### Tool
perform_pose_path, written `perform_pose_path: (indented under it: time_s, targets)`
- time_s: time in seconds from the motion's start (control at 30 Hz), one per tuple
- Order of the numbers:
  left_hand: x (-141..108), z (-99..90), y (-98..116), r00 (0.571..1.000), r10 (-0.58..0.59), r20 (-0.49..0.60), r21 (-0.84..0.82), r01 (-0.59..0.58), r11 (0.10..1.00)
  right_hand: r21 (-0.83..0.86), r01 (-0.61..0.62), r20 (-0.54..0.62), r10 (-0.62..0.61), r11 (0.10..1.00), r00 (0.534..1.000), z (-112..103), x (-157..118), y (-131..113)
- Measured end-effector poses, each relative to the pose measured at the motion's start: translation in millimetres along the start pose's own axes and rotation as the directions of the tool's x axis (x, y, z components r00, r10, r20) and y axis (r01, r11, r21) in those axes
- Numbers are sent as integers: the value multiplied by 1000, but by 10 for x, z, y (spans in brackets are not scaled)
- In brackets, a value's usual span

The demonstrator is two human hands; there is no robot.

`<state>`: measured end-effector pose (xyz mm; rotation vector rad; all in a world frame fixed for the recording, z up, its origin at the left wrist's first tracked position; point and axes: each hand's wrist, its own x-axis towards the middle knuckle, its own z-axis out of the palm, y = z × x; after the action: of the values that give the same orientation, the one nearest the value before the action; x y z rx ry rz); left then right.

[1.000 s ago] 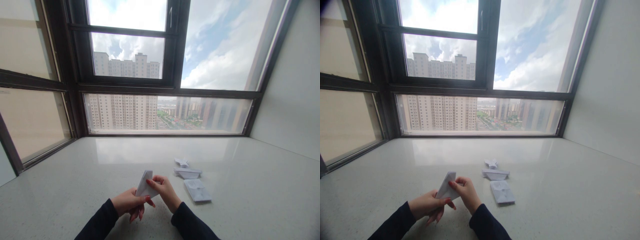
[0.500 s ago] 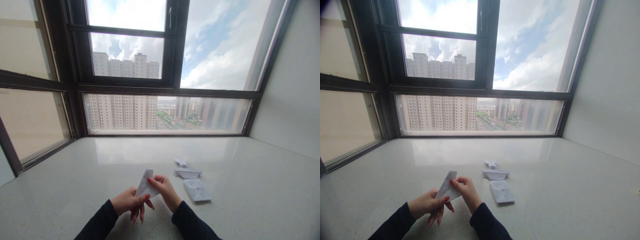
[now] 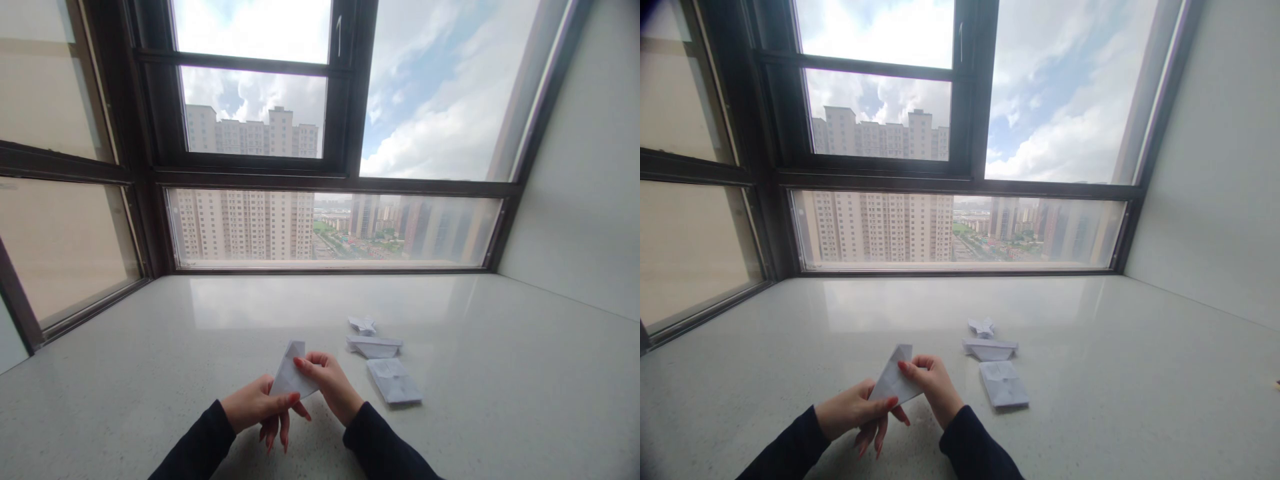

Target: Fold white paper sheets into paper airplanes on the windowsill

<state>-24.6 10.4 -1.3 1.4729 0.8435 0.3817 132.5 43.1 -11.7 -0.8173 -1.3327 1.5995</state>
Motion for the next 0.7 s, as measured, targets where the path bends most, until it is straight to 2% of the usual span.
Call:
perform_pose_path:
  time_s: [0.7]
  targets:
    - [20, 15, -14, 999, -18, -51, 19, 19, 1000, -40, 2, -37, -3, 999, 999, -10, 33, 38]
